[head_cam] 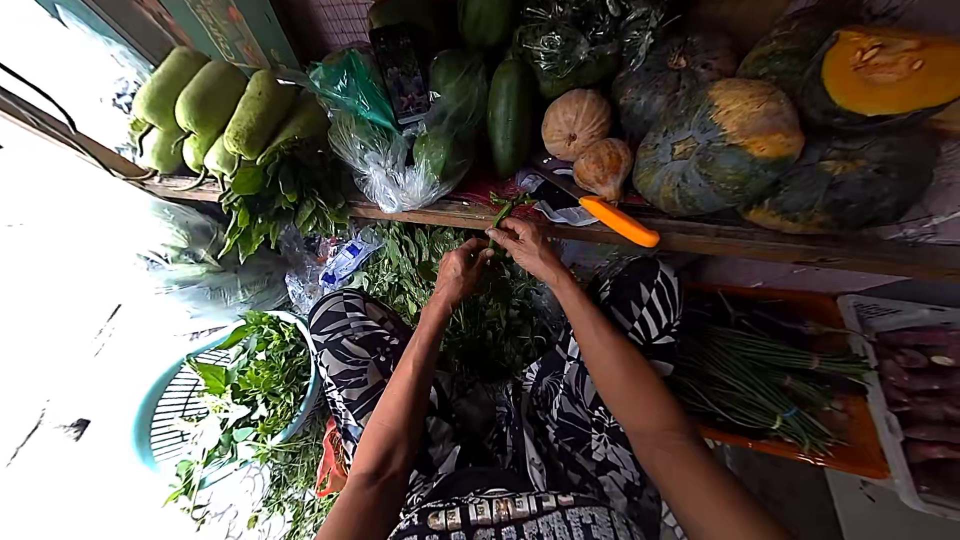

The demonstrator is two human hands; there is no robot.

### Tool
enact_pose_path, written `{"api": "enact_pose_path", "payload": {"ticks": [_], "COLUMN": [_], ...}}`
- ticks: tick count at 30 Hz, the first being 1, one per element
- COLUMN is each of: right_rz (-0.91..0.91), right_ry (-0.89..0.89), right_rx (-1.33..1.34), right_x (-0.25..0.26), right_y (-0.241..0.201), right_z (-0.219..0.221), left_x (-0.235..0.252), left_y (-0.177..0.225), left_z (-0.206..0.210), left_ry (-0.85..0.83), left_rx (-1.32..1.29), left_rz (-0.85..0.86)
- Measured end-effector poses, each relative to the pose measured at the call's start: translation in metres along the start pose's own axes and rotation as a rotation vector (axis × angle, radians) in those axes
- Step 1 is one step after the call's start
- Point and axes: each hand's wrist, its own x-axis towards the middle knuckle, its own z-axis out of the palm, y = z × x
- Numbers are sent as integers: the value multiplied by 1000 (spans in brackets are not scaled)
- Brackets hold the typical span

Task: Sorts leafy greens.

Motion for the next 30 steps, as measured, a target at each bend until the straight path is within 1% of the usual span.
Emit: {"api": "enact_pose_path", "payload": {"ticks": [2, 4, 5, 6, 7, 9, 10, 11, 13, 14, 16, 19, 21, 25, 28, 30], "right_rz": [68, 154, 196, 225, 245, 256, 244, 231, 222, 237, 267, 277, 238, 173, 196, 211], "right_ry": [-36, -39, -48, -55, -69, -86, -74, -40, 47, 87, 146, 152, 158, 242, 272, 279], "right_rx": [96, 301, 428, 537, 627, 740, 759, 750, 680, 655, 630, 617, 580, 498, 527, 535], "right_x": [-1, -1, -1, -2, -3, -6, -6, -6, -6, -5, -4, -3, -3, 0, 0, -2], "right_y": [-2, -3, -4, -5, -7, -10, -11, -11, -13, -13, -13, -12, -13, -7, -7, -9], "right_z": [0, 1, 1, -1, -2, -4, -3, -3, -4, -4, -2, 2, -2, -7, -4, 0], "left_x": [-2, -1, 0, 1, 2, 1, 1, 2, 1, 0, -4, -6, -4, 0, -1, -5], "left_y": [4, 5, 3, 2, -1, -10, -14, -17, -20, -19, -13, -4, -4, -4, 1, 4], "left_z": [-5, -10, -11, -10, -6, 5, 10, 12, 10, 7, 8, 12, 12, 13, 14, 17], "left_ry": [21, 29, 25, 18, 14, 16, 38, 64, 95, 73, 45, 41, 28, 5, -2, 38], "left_rx": [148, 261, 244, 163, 8, -414, -538, -540, -313, -233, -256, -363, -347, -348, -346, -345], "left_rz": [159, 344, 403, 417, 383, 209, 117, 51, -5, -10, -39, -65, -66, -101, -123, -104]}}
